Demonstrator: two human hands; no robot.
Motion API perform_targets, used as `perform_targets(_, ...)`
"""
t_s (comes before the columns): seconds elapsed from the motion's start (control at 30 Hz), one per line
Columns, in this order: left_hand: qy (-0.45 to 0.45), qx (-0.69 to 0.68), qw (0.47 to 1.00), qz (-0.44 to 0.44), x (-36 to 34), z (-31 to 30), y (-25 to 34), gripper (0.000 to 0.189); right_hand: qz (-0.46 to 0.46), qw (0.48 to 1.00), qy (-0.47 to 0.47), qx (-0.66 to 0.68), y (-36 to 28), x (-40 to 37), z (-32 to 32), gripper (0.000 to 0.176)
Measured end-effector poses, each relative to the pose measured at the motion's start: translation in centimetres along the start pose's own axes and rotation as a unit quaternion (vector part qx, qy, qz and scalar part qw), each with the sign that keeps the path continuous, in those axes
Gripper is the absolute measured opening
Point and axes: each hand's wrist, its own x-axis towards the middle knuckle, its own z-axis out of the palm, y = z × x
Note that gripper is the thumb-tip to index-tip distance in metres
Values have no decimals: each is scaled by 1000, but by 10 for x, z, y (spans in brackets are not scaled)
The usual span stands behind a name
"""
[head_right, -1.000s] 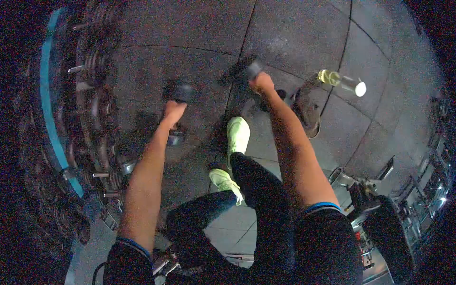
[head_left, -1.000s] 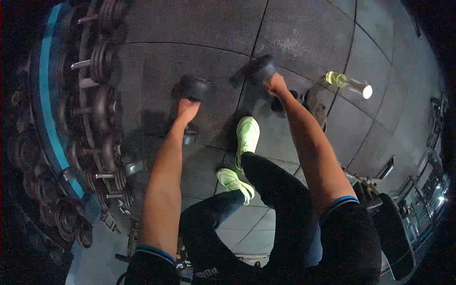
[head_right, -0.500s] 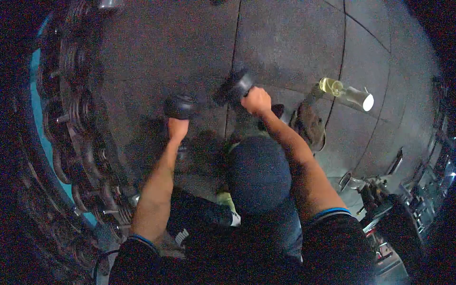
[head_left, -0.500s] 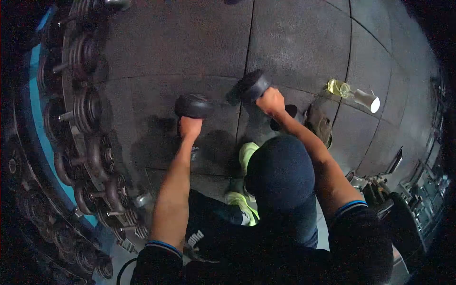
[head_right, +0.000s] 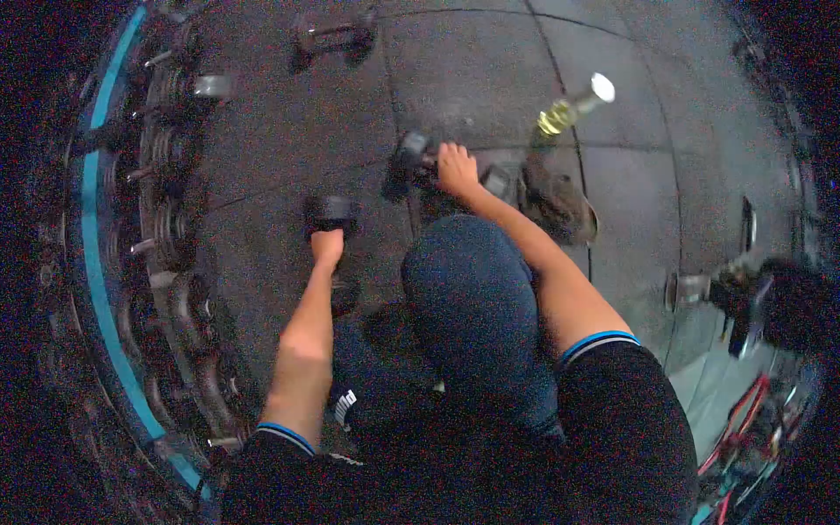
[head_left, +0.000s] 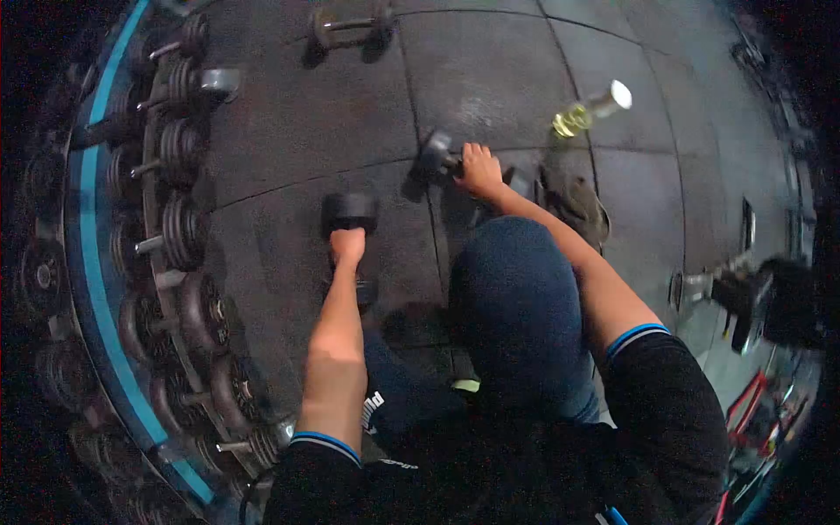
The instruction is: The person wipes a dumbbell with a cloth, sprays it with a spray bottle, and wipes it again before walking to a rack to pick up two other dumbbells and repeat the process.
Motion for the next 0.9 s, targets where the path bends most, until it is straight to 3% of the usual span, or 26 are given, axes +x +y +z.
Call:
perform_targets(0.07,2,23,1000,-11,-14,-2,10,50,-29,991,127,-14,-10,-40,-36,50)
perform_targets(0.17,13,7,1000,-2,-14,1,5,49,-16,992,65,107,11,-106,-83,41)
perform_targets(0.2,9,5,1000,6,-12,3,6,49,-32,986,3,165,42,-124,-87,40)
perform_targets(0.23,-8,20,1000,10,-16,-4,10,49,93,981,11,169,45,-154,-109,35)
perform_targets(0.27,-1,12,1000,3,-20,-8,12,48,133,959,-34,250,57,-177,-133,30)
perform_targets(0.33,3,-1,1000,10,-9,-8,6,49,187,955,-30,229,64,-207,-199,23)
perform_targets(0.47,1,-11,1000,8,-5,-6,10,50,120,943,169,261,72,-273,-300,22)
perform_targets(0.53,-6,15,1000,8,-24,-18,18,50,191,905,186,332,33,-306,-352,21)
perform_targets(0.57,-4,21,1000,1,-27,-16,18,50,203,876,220,379,17,-322,-361,22)
perform_targets(0.6,-1,27,1000,-5,-28,-14,19,49,224,881,220,354,1,-336,-371,28)
perform_targets(0.67,-31,48,998,3,-15,-9,19,53,158,920,226,278,-18,-358,-361,31)
perform_targets(0.73,-98,77,992,27,-2,-9,10,62,125,929,227,265,-35,-377,-354,34)
perform_targets(0.87,-95,140,983,68,-32,-27,-9,100,109,921,218,303,-47,-385,-351,36)
perform_targets(0.9,-62,161,980,97,-40,-34,-12,98,104,921,214,309,-47,-386,-351,36)
